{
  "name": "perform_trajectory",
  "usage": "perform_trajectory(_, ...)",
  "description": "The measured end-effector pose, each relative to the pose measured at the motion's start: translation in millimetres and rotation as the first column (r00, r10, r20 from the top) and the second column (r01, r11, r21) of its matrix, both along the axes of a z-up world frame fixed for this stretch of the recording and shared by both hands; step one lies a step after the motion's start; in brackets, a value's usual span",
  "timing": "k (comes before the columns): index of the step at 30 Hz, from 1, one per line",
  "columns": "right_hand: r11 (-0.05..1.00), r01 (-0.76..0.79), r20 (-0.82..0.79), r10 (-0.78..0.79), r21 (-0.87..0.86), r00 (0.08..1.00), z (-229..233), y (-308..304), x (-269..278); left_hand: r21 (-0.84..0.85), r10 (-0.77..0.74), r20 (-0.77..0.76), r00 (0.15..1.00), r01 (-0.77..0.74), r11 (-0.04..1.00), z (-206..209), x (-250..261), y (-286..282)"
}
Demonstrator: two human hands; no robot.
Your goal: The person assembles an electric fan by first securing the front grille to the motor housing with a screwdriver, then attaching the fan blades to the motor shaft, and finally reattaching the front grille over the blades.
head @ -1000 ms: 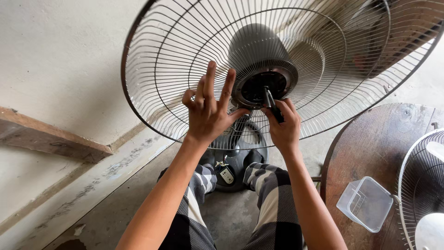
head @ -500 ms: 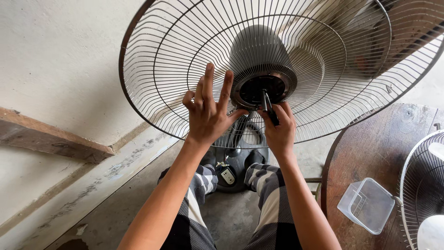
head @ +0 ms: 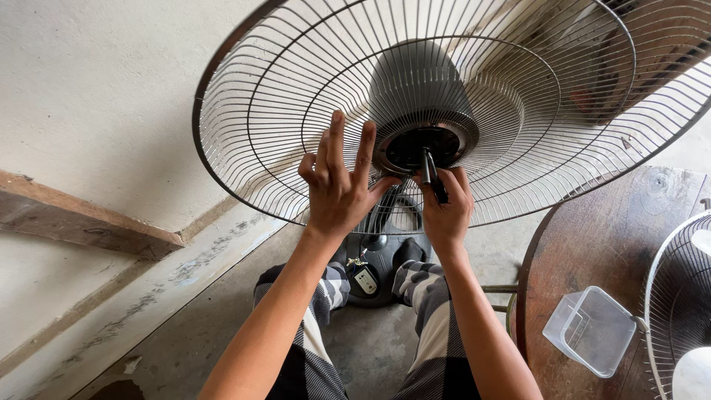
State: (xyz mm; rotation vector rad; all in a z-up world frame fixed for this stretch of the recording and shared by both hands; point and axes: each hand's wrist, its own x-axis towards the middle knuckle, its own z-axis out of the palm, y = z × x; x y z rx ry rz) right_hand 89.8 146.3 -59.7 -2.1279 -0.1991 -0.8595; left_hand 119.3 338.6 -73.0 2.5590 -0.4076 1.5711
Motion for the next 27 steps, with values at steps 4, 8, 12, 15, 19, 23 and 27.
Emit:
perform_trajectory(4,1.0,-0.003,0.015,0.003,-0.031,1.0,-1,-2,3,-0.046,0.0,-0.011,1.0,0.0,0.999,-3,-1,-3)
perform_trajectory(8,0.999,-0.023,0.007,0.024,-0.038,1.0,0,-8,4,-0.069,0.0,-0.005,1.0,0.0,0.998,-5,-3,-8)
perform_trajectory(12,0.995,-0.025,0.039,0.029,-0.099,0.999,1,-11,4,-0.078,0.017,0.023,1.0,-0.015,0.997,-6,-4,-9)
perform_trajectory(15,0.993,-0.043,0.066,0.051,-0.107,0.997,1,-9,4,-0.096,0.025,0.039,0.999,-0.021,0.995,-5,-6,-7)
perform_trajectory(19,0.999,-0.037,0.063,0.039,-0.036,0.997,0,1,0,-0.09,0.006,0.016,1.0,-0.005,0.996,-2,-5,-2)
perform_trajectory(23,1.0,-0.004,0.091,0.005,-0.012,0.996,-4,13,-5,-0.071,-0.01,0.003,1.0,0.01,0.997,0,-2,1)
perform_trajectory(27,0.996,0.079,0.065,-0.081,0.042,0.995,-11,22,-6,-0.061,-0.029,0.009,1.0,0.03,0.998,-1,0,3)
